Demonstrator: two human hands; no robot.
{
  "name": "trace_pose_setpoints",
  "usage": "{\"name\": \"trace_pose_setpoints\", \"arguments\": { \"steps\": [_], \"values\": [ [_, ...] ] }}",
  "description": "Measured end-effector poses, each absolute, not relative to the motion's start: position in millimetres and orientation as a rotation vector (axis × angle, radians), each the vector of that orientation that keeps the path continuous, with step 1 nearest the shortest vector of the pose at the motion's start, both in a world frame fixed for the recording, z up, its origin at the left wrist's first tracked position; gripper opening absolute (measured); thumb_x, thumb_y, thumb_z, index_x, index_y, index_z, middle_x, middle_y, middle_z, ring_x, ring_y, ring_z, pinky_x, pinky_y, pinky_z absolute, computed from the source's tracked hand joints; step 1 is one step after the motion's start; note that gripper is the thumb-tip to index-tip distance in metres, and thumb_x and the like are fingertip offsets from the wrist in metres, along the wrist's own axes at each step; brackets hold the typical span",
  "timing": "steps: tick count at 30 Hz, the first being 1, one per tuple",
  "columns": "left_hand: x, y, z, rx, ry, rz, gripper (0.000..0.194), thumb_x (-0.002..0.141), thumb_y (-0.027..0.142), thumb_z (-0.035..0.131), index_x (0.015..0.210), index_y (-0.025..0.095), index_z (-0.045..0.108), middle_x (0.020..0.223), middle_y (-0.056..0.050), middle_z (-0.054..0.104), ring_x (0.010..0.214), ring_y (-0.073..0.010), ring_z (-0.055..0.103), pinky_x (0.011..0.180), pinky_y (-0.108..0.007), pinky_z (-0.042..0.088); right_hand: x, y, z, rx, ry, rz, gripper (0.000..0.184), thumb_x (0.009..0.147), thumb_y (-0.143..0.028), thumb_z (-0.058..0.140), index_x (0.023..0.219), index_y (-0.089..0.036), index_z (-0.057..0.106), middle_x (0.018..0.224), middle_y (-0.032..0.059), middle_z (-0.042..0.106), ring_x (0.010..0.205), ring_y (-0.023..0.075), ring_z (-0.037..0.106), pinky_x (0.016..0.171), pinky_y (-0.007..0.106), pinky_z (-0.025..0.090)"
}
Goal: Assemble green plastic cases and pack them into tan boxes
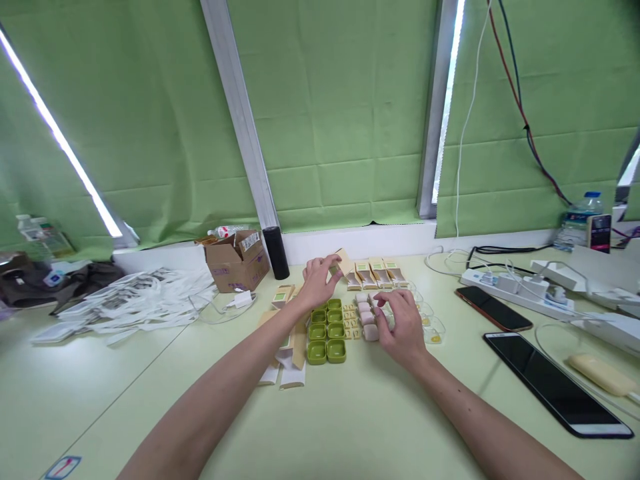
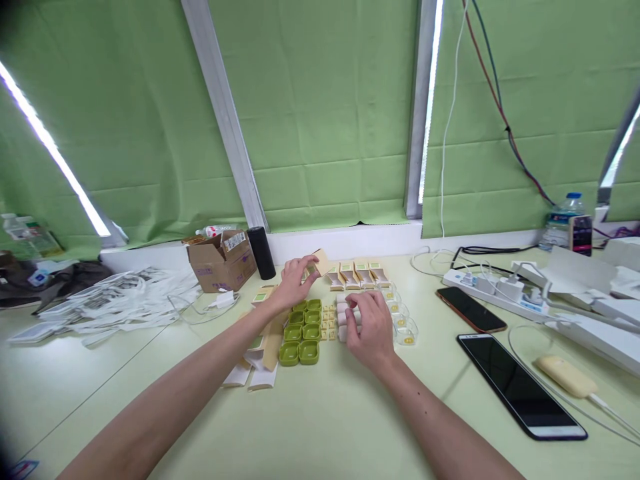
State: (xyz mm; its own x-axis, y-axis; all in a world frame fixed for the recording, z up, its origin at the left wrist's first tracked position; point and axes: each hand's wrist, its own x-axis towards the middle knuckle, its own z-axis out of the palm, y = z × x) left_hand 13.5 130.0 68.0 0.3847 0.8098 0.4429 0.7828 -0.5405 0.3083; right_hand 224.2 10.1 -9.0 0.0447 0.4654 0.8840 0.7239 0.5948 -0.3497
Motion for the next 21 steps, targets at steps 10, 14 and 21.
{"name": "trace_pose_setpoints", "arguments": {
  "steps": [10, 14, 21],
  "values": [
    [9, 37, 78, 1.342, 0.424, 1.186, 0.048, 0.094, 0.055, 0.076, 0.122, 0.034, 0.043, 0.132, -0.004, 0.064, 0.101, -0.0199, 0.068, 0.081, -0.031, 0.056, 209, -3, -2, -0.889, -1.585, -0.096, 0.037, 0.098, -0.028, 0.062, 0.134, -0.025, 0.052, 0.122, 0.011, 0.064, 0.116, 0.0321, 0.058, 0.098, 0.053, 0.052],
    [9, 14, 59, 1.047, 0.439, 1.104, 0.053, 0.087, 0.043, 0.084, 0.122, 0.035, 0.045, 0.121, -0.002, 0.071, 0.091, -0.0177, 0.07, 0.075, -0.028, 0.056, 202, -7, -4, -0.875, -1.617, 0.099, 0.069, 0.093, -0.033, 0.071, 0.154, -0.027, 0.039, 0.145, 0.0146, 0.055, 0.135, 0.0344, 0.053, 0.112, 0.058, 0.05],
    [14, 12, 30, 0.927, 0.52, 1.111, 0.052, 0.085, 0.045, 0.086, 0.122, 0.03, 0.053, 0.121, -0.006, 0.075, 0.098, -0.0241, 0.075, 0.079, -0.034, 0.059, 200, -7, -11, -0.861, -1.704, 0.202, 0.078, 0.086, -0.029, 0.078, 0.154, -0.029, 0.04, 0.148, 0.0144, 0.054, 0.139, 0.0346, 0.051, 0.116, 0.059, 0.049]
  ]
}}
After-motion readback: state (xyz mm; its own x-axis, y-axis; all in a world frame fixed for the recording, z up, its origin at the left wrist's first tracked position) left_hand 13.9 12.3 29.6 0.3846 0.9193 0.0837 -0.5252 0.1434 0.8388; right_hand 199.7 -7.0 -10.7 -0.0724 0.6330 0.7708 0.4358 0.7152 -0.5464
